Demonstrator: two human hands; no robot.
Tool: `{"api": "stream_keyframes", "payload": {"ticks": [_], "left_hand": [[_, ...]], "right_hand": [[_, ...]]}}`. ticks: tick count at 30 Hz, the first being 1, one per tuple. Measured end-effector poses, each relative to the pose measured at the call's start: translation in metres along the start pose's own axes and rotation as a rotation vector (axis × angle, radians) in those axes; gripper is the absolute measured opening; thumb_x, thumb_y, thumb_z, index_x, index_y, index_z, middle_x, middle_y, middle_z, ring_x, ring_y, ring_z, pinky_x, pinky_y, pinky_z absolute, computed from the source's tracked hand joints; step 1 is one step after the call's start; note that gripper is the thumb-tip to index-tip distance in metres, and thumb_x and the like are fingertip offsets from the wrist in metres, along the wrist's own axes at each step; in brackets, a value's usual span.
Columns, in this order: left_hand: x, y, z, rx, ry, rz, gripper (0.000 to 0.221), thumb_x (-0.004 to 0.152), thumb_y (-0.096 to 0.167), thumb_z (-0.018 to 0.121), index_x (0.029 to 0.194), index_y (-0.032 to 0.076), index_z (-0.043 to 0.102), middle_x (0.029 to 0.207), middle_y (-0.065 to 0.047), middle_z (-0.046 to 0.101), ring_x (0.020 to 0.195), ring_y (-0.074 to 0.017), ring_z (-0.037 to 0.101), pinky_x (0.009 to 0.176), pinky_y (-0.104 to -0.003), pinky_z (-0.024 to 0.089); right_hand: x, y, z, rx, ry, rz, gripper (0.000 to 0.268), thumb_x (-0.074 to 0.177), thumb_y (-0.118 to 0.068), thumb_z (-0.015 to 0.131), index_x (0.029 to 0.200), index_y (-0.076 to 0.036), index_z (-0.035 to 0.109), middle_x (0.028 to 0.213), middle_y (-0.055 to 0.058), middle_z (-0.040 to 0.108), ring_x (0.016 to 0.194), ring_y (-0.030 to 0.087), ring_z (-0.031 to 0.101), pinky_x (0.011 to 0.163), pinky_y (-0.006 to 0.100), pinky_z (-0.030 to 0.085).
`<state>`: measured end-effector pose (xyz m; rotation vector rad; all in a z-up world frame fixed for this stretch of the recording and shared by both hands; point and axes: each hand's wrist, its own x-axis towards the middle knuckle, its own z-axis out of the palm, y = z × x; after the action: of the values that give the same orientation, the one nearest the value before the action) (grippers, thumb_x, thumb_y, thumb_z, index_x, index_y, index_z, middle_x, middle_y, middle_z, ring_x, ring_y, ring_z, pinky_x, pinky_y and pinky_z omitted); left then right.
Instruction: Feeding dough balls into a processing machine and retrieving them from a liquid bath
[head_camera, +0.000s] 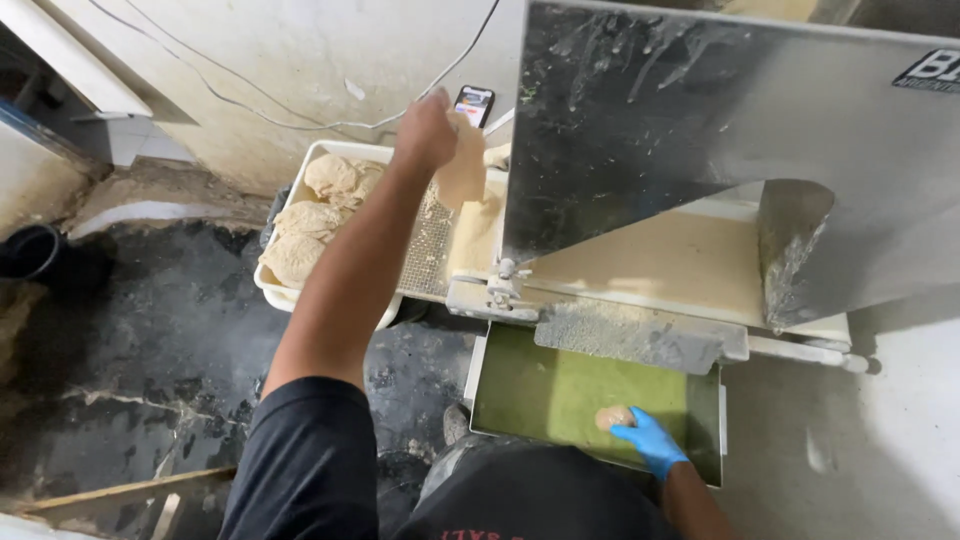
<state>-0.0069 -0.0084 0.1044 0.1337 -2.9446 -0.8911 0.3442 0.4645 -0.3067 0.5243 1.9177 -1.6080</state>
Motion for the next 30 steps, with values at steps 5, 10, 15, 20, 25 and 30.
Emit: {"api": "stream_keyframes", "payload": {"ticks": [5,10,15,20,25,30], "left_hand": [[-0.059,0.013,-0.028,-0.082,-0.074,-0.115,0.025,0.11,0.012,0.057,0.134,0.003,0.055,0.113,-0.015,0.071,0.094,-0.0231,0.07,0.077,-0.032,0.064],[-0.104,-0.022,-0.04,0.041,-0.053,-0.086,0.017,0.107,0.017,0.051,0.121,0.01,0.055,0.112,-0.021,0.071,0.098,-0.039,0.068,0.078,-0.05,0.055],[-0.173,-0.061,-0.055,0.083,-0.141,0.039,0.038,0.104,0.021,0.064,0.14,0.013,0.053,0.107,-0.036,0.07,0.112,-0.0614,0.065,0.098,-0.071,0.051],[-0.247,-0.044,-0.055,0.303,-0.359,-0.139,0.034,0.1,0.024,0.057,0.134,0.021,0.063,0.097,-0.032,0.079,0.106,-0.0533,0.074,0.098,-0.064,0.058],[-0.27,-0.007,-0.026,0.259,-0.566,-0.059,0.034,0.095,0.028,0.063,0.129,0.029,0.063,0.104,-0.024,0.082,0.107,-0.052,0.075,0.098,-0.062,0.059],[-0.257,0.075,0.031,0.249,-0.588,0.145,0.026,0.097,0.03,0.066,0.123,0.029,0.064,0.096,-0.018,0.08,0.097,-0.0455,0.079,0.09,-0.057,0.063]], "right_hand": [[0.016,0.024,-0.009,-0.37,0.128,-0.132,0.03,0.081,-0.031,0.084,0.092,-0.011,0.065,0.09,0.002,0.068,0.085,0.015,0.06,0.076,0.034,0.047],[-0.042,-0.055,0.022,0.008,0.004,0.003,0.029,0.095,-0.025,0.067,0.107,0.0,0.074,0.096,0.016,0.079,0.083,0.026,0.073,0.073,0.038,0.058],[-0.028,-0.009,0.033,-0.187,0.13,-0.112,0.066,0.082,-0.033,0.091,0.134,0.002,0.074,0.14,0.022,0.073,0.137,0.04,0.063,0.121,0.048,0.049],[0.034,0.071,0.033,-0.389,0.159,-0.185,0.041,0.081,-0.05,0.087,0.108,-0.02,0.081,0.114,0.007,0.081,0.115,0.032,0.074,0.099,0.046,0.059],[0.024,0.05,0.039,-0.34,0.187,-0.107,0.034,0.08,-0.048,0.087,0.104,-0.024,0.08,0.104,0.005,0.082,0.108,0.028,0.076,0.094,0.043,0.059],[0.03,0.055,0.041,-0.3,0.199,-0.14,0.038,0.083,-0.041,0.086,0.116,-0.023,0.081,0.113,0.007,0.082,0.114,0.031,0.075,0.097,0.044,0.059]]}}
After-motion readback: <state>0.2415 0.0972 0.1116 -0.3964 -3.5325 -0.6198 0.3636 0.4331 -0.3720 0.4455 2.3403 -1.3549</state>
